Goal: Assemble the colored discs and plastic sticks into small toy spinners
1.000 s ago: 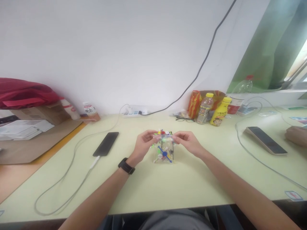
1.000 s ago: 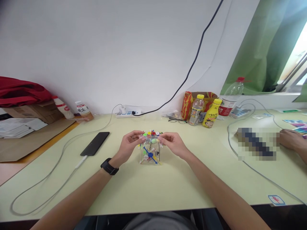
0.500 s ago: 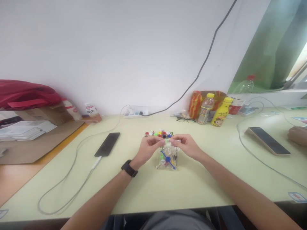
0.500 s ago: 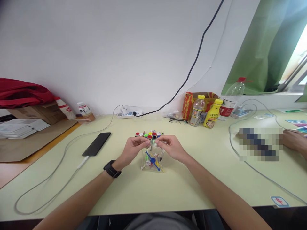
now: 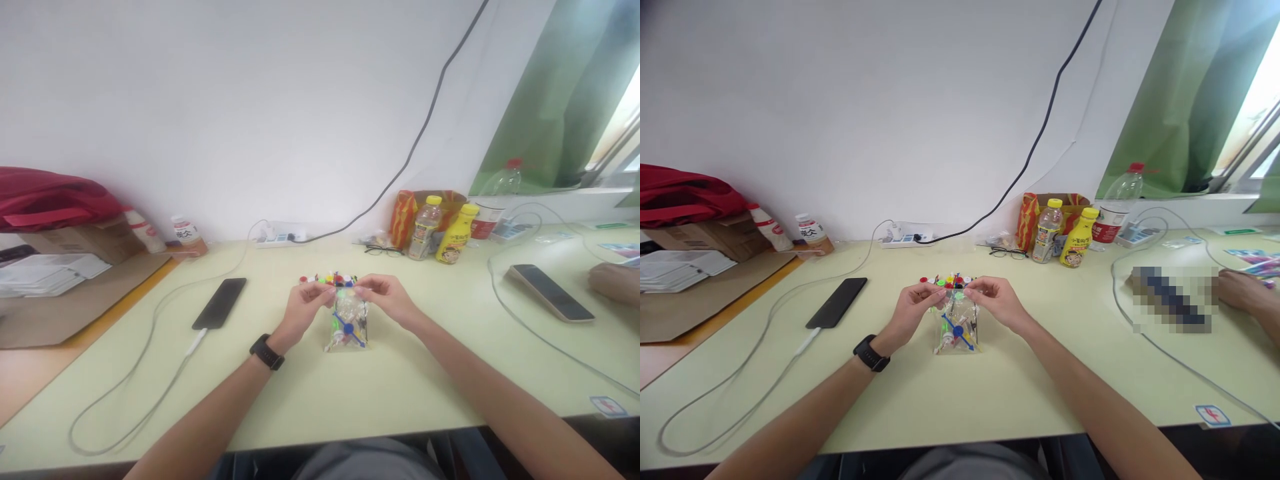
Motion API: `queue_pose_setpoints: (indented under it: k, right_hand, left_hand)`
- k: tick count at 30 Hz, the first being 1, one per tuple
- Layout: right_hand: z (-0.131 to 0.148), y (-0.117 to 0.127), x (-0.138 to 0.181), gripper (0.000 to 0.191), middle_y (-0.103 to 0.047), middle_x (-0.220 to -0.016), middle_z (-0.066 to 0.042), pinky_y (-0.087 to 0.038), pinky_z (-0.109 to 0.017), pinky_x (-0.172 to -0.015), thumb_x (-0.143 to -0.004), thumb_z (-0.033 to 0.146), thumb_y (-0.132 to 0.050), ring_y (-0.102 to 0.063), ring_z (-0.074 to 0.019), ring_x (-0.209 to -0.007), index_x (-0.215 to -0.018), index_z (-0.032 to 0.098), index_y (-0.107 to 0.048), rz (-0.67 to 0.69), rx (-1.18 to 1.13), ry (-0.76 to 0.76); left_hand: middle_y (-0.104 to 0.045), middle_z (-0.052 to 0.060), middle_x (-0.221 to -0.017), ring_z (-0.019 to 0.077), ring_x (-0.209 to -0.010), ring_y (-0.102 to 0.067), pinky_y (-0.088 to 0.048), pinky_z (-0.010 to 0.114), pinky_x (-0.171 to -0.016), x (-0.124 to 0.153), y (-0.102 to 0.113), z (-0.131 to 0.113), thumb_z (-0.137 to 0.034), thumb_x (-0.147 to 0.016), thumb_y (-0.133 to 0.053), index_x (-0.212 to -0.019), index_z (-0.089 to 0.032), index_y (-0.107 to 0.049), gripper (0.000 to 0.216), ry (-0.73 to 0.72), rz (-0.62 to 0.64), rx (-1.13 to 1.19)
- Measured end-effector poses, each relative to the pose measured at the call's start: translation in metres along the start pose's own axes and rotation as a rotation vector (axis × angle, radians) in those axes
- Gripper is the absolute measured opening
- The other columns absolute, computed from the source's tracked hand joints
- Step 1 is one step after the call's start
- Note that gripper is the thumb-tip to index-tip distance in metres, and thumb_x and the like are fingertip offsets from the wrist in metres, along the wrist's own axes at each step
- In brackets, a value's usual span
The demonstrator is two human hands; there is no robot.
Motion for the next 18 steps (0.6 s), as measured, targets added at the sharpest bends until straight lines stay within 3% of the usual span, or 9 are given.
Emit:
queue_pose_setpoints:
  k: [3,10,15,18]
  right_hand:
    - [0.004,-0.011,0.003,0.035,-0.077,-0.092,-0.006,-0.052,-0.034,-0.078,-0.079,0.052,-0.082,-0.067,-0.0218,-0.084,-0.093,0.020,-0.080,0.028,0.040,0.016]
    - [-0.002,0.000,0.001,0.037,-0.074,-0.077,-0.004,-0.052,-0.033,-0.072,-0.078,0.055,-0.082,-0.063,-0.0182,-0.072,-0.085,0.018,-0.080,0.000,-0.049,-0.028]
    - [-0.001,-0.003,0.001,0.035,-0.073,-0.078,-0.004,-0.051,-0.031,-0.072,-0.078,0.052,-0.082,-0.063,-0.0171,-0.073,-0.084,0.018,-0.080,0.033,-0.066,-0.023]
    - [0.003,-0.005,0.002,0.032,-0.073,-0.078,-0.004,-0.050,-0.031,-0.070,-0.080,0.050,-0.081,-0.061,-0.0166,-0.072,-0.085,0.018,-0.082,0.049,-0.040,0.003]
  left_hand:
    - [-0.073,0.006,-0.071,0.0141,-0.066,-0.063,-0.053,0.027,-0.067,0.003,-0.005,-0.001,-0.037,-0.079,-0.086,-0.085,-0.013,-0.080,0.025,-0.010,-0.004,-0.003]
    - [-0.074,0.007,-0.073,0.0147,-0.067,-0.064,-0.053,0.027,-0.067,0.003,-0.001,-0.004,-0.038,-0.079,-0.086,-0.084,-0.014,-0.079,0.026,0.002,-0.030,0.014]
    - [-0.078,0.009,-0.090,0.0185,-0.079,-0.070,-0.056,0.029,-0.074,0.003,-0.009,-0.001,-0.036,-0.076,-0.089,-0.101,-0.015,-0.080,0.035,0.055,0.036,0.038]
    - [-0.078,0.010,-0.087,0.0173,-0.075,-0.068,-0.056,0.029,-0.073,0.002,-0.010,-0.001,-0.036,-0.076,-0.088,-0.096,-0.014,-0.082,0.030,0.047,0.042,0.028]
Point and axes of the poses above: each hand's wrist, its own x-axis away from the middle knuckle, its own y-axis out of the back of the hand, z = x × y, the point moved 9 cm from there along -x, towards the middle knuckle
